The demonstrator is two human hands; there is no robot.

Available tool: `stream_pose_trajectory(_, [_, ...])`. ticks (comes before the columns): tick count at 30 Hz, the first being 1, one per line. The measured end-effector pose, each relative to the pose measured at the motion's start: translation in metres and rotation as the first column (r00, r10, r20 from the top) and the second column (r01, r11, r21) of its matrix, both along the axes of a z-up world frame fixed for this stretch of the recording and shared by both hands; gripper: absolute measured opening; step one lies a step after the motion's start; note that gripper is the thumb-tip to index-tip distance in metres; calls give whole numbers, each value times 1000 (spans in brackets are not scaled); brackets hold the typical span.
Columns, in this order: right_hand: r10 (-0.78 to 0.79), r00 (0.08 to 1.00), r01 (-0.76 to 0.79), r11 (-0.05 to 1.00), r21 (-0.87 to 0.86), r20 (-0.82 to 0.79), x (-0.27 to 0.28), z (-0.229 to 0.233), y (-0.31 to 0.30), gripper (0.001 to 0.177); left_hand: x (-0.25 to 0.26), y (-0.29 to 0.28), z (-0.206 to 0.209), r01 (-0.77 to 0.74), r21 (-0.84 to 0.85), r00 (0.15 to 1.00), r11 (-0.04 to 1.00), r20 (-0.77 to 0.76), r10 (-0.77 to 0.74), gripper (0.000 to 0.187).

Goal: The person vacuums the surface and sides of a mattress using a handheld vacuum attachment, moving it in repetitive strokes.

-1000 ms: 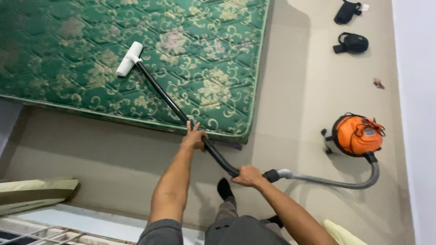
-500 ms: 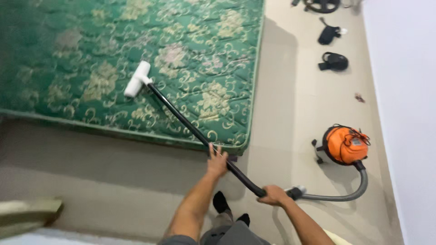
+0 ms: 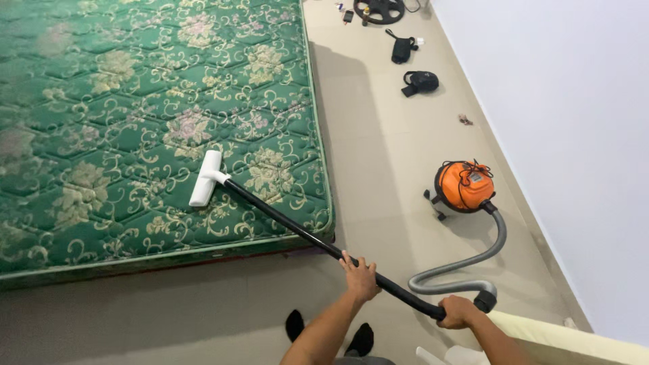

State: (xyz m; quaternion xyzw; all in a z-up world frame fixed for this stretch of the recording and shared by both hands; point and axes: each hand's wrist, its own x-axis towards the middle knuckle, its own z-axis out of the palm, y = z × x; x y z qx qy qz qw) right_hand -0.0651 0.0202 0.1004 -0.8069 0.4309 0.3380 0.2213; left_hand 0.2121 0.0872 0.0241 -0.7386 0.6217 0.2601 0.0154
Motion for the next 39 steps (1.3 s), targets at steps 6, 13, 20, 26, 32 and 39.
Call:
stream_pose_trajectory(6, [56,996,-61,995,79,69,84,-21,25,36,97,28,-9,-32,87,999,996,-15,33,65])
stream_pose_trajectory(13, [145,976,-172,973,157,165,275,-57,88,55,303,111,0,-199,151,979,968,-19,204,63])
stream_pose_trajectory(20, [126,970,-191,925,330,208,437,-78,186,71,471,202,0,-347,213,937,913,35,348,53])
stream_pose_trajectory(26, [98,964,-175,935,309,248,428,-82,208,68,454,234,-29,-380,-2,923,925,69,379,55])
stream_pose_trajectory(32, [48,985,-83,973,214,163,309,-74,174,57,318,203,-22,-315,2,949,949,25,314,65])
stream_pose_trajectory(39, [-33,998,23,986,165,57,125,-16,182,53,117,172,10,169,160,978,973,98,-186,62])
